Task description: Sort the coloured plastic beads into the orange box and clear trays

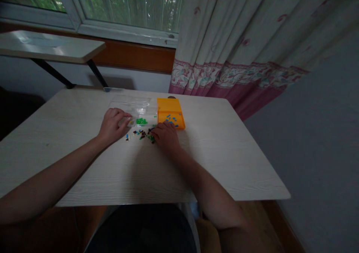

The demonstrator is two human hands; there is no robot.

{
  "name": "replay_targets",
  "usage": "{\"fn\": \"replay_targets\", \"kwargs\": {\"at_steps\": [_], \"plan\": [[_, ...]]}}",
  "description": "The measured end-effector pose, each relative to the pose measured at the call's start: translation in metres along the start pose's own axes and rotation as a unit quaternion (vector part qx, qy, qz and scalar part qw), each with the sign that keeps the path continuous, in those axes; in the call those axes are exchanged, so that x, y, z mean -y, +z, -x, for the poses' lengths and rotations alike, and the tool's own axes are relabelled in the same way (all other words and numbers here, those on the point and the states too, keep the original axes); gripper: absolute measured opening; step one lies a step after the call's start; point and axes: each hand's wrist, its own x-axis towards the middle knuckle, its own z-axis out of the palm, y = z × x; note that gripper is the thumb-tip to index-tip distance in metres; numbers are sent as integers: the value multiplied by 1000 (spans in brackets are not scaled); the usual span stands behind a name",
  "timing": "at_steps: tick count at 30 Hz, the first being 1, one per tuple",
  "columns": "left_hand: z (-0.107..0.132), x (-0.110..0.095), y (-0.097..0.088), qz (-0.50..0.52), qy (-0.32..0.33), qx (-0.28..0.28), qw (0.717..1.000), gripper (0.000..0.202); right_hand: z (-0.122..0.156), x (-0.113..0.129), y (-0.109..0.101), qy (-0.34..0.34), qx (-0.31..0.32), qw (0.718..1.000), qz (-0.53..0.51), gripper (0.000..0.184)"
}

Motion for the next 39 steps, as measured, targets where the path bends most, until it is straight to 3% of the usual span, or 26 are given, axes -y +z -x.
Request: {"fn": "replay_targets", "kwargs": {"at_steps": [9, 17, 26, 31, 39], "plan": [[3, -24, -2, 19, 108, 97, 989, 25, -2, -1, -4, -24, 33, 999, 30, 19], [3, -24, -2, 22, 99, 103, 989, 26, -1, -5, -6, -50, 53, 997, 36, 16], [2, -25, -1, 24, 96, 110, 989, 26, -2, 4, -1, -42, 35, 998, 27, 18], [2, -26, -2, 27, 104, 109, 988, 26, -4, 4, -1, -3, 0, 997, -72, 16], [4, -36, -4, 52, 131, 102, 985, 30, -6, 10, 5, 61, -35, 960, -270, 14]]}}
